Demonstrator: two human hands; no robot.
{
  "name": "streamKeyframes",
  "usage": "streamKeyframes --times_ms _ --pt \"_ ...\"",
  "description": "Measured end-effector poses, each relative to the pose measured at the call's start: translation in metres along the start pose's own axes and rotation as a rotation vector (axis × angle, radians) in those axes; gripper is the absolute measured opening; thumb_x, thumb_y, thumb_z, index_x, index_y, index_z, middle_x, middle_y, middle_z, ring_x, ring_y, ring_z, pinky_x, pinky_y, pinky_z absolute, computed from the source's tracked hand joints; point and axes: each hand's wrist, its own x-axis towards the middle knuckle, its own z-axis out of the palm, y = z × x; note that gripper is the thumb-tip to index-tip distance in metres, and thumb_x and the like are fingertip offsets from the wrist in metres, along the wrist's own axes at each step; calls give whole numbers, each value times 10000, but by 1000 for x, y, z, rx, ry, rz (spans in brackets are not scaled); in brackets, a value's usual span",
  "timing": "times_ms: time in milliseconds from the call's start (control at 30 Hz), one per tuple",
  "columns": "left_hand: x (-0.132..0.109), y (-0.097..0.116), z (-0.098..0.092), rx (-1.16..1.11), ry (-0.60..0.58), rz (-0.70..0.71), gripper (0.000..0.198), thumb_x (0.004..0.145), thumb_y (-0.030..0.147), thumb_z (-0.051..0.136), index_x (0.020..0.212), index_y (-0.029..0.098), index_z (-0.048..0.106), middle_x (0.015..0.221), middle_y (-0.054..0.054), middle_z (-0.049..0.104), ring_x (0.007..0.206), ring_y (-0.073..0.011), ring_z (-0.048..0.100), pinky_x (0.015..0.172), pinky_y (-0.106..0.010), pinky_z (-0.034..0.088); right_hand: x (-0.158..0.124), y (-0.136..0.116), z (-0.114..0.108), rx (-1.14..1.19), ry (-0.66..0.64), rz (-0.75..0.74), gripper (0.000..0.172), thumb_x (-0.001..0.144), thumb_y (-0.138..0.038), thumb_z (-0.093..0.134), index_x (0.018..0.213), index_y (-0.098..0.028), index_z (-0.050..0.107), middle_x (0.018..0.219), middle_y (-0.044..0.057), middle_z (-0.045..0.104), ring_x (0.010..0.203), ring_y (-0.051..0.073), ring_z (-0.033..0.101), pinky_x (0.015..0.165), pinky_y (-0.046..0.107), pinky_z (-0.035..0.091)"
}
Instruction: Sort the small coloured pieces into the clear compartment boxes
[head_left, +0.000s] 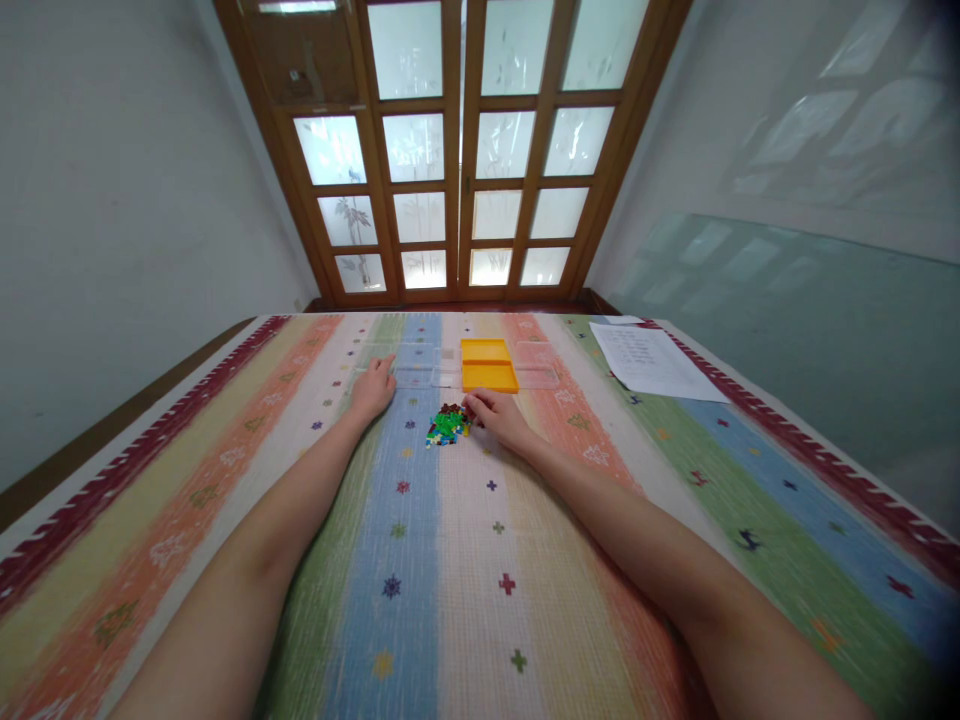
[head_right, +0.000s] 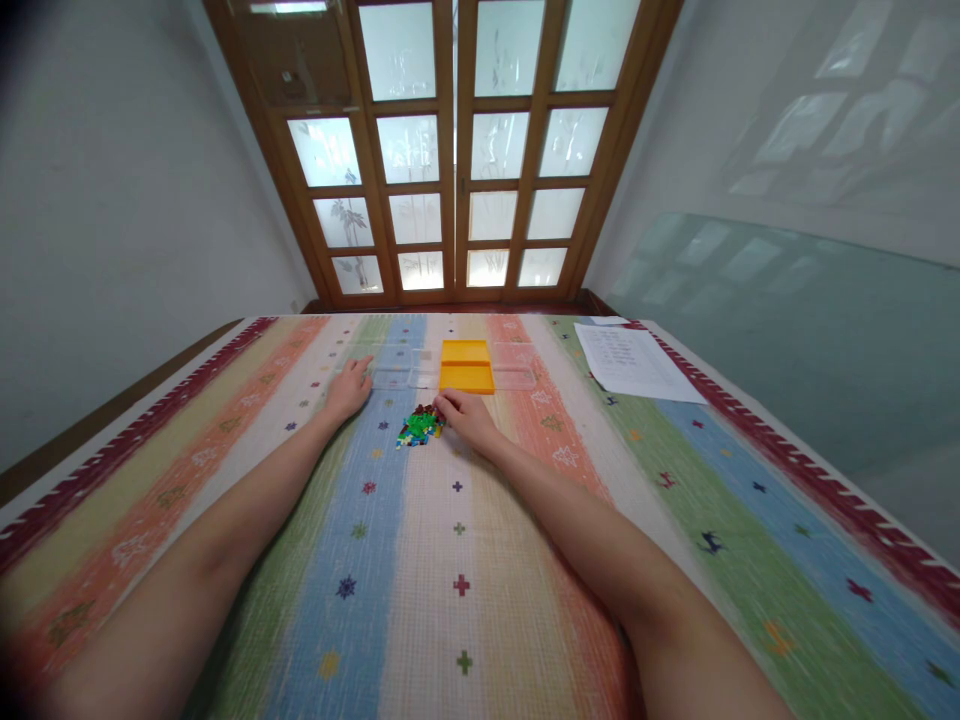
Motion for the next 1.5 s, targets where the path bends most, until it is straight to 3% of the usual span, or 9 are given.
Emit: streamKeyframes --times_ms 167,300,400,533,667,867,1167,1500 --pt "2 4 0 21 -19 -20 597 1013 275 452 1609 255 434 1402 -167 589 1050 -307 702 925 -407 533 20 -8 4 -79 53 -9 301 1011 -425 517 870 -213 677 816 8 686 766 177 610 693 265 449" --pt "4 5 3 30 -24 -24 584 1012 278 453 1595 254 463 1395 -176 580 1055 -320 699 945 -428 527 49 -15 14 -320 50 -125 221 1021 -333 536 947 -205 700 954 47 714 904 199 632 843 303 473" --pt "5 4 5 38 -21 -11 578 1013 279 455 1590 249 475 1390 -176 571 1041 -318 696 947 -435 523 73 -20 28 -501 8 -216 212 1037 -306 546 1094 -194 717 1168 107 709 1118 237 615 1010 358 461" --pt "6 3 6 53 -29 11 537 1012 280 480 1545 242 537 1370 -172 570 1048 -314 687 962 -430 515 99 -21 53 -779 -81 -300 289 1032 -316 577 1258 -185 700 1447 152 608 1401 312 467 1205 492 327" --pt "5 2 4 40 -37 34 513 1006 275 502 1513 240 577 1356 -172 574 1071 -326 678 973 -438 512 113 -16 71 -967 -127 -352 353 1032 -375 589 1321 -193 677 1592 158 495 1557 355 287 1280 623 122" --pt "4 2 2 22 -48 41 502 993 267 509 1484 244 613 1387 -168 570 1064 -326 684 974 -452 526 118 -10 82 -1022 -156 -363 395 1056 -469 529 1213 -170 733 1562 192 527 1554 369 302 1277 641 102" --pt "8 -3 6 -47 -65 64 486 978 233 510 1441 247 657 1546 -130 507 1146 -316 681 1009 -444 539 123 -3 90 -1032 -173 -325 483 1077 -527 453 1227 -166 736 1379 193 667 1491 370 402 1275 651 92" --pt "5 -3 5 -112 -52 66 469 973 199 511 1403 248 691 1550 -90 526 1236 -276 644 1087 -404 511 125 -6 93 -1096 -152 -317 432 992 -510 600 1181 -164 777 1192 189 740 1292 382 556 1293 622 1"
